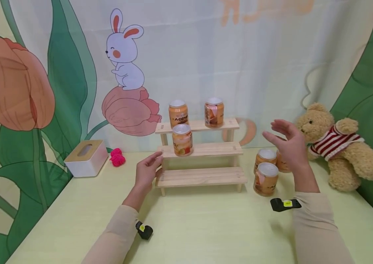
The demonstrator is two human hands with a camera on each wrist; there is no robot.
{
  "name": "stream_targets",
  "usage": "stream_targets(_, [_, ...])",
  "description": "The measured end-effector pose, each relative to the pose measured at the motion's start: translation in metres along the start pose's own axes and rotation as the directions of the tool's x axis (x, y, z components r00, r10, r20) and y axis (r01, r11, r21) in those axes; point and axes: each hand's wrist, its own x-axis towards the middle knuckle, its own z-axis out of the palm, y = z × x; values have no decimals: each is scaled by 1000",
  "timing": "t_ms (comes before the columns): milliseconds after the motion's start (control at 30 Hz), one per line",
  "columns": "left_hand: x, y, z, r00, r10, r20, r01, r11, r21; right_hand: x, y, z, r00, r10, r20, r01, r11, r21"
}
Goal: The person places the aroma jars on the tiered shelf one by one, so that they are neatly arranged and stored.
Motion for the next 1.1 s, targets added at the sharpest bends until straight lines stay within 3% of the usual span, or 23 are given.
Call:
stream_targets(367, [1, 2, 7, 1000, -5, 19, 5, 1000, 2, 2, 21, -45, 970, 133, -204, -160, 980, -121])
stream_targets(600, [1, 1, 6, 1000, -24, -1, 24, 1000, 2, 2, 59, -50, 951, 219, -218, -250, 960, -125])
stream_targets(833, [1, 2, 3, 999, 4, 36, -4, 1000, 0, -4, 99, -45, 884, 297, -360, -335, 941, -45])
stream_targets(933, [0, 3, 2, 1000, -1, 25, 1, 1000, 0, -5, 114, -44, 874, 334, -354, -374, 926, -49])
stream_targets(1100, [-1, 1, -1, 1000, 1, 18, -1, 1000, -3, -1, 124, -42, 880, 365, -305, -405, 911, -79])
